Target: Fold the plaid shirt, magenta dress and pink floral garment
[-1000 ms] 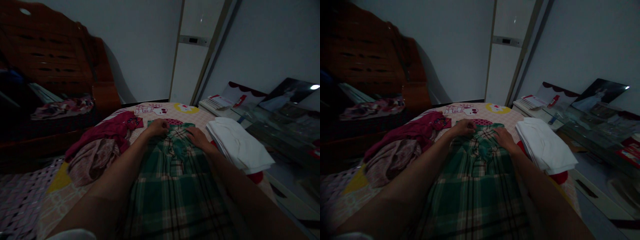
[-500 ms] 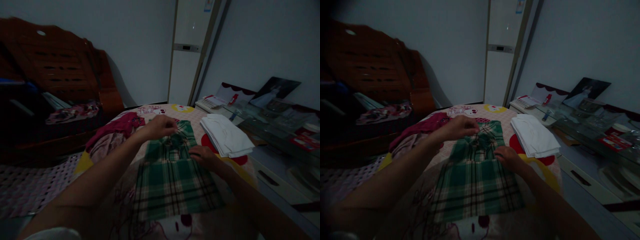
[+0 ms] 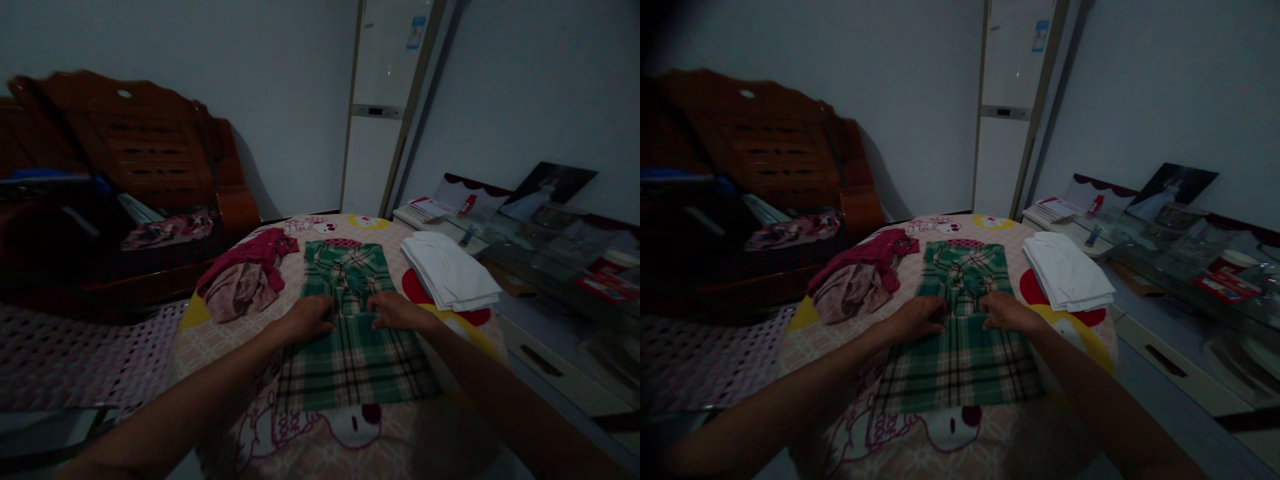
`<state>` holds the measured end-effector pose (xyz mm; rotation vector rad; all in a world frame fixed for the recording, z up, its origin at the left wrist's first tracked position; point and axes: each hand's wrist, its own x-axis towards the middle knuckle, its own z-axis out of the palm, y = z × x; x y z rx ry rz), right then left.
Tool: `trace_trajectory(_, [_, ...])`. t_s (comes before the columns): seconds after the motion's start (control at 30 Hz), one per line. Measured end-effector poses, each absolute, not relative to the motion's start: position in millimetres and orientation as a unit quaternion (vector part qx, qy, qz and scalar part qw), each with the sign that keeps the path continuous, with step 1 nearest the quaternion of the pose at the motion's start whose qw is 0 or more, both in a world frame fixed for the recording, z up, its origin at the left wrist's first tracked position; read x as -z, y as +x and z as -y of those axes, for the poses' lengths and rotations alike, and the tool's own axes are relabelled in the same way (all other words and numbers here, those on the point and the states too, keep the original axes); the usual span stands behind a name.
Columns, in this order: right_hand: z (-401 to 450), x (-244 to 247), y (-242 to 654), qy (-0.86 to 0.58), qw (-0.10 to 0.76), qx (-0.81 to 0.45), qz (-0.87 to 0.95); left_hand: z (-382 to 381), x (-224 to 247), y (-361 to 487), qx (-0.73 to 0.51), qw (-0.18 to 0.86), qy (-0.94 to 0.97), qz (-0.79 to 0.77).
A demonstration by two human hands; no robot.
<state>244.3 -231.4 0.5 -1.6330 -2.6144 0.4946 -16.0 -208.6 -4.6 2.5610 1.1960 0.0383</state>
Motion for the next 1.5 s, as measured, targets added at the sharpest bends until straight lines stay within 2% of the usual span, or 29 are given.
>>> trace_trajectory(0.2, [221.4,-16.1,231.5,-0.523,-0.067,-0.203,0.825,205.2,1.0,-6.8,0.040,0.185,0.888,-0.420])
trace_trajectory(0.47, [239.7,-0.2,244.4,-0.507,0.037,-0.143,0.849,218.3,10.6,-11.1,-0.039,0.143,0.915,-0.376])
trace_trajectory(0.73, [244.4,-3.7,245.6,-0.500,0.039,-0.190,0.844,220.2,6.2,-10.1,-0.016,0.147,0.910,-0.387])
trace_trajectory(0.87, [264.8,5.6,248.2,-0.501,0.064,-0.099,0.857,228.7,8.9,-15.1,-0.054,0.126,0.928,-0.346])
trace_trajectory(1.1, [286.9,22.5,247.2,-0.426,0.055,0.038,0.902,242.9,16.4,-16.8,-0.053,0.052,0.951,-0.301])
trace_trajectory(1.27, [286.2,30.1,250.3,-0.404,0.068,0.072,0.909,242.0,20.2,-18.0,-0.087,0.092,0.940,-0.318])
trace_trajectory(1.5, [290.7,40.3,251.3,-0.392,0.107,0.038,0.913,240.6,23.7,-23.0,-0.072,0.123,0.936,-0.321])
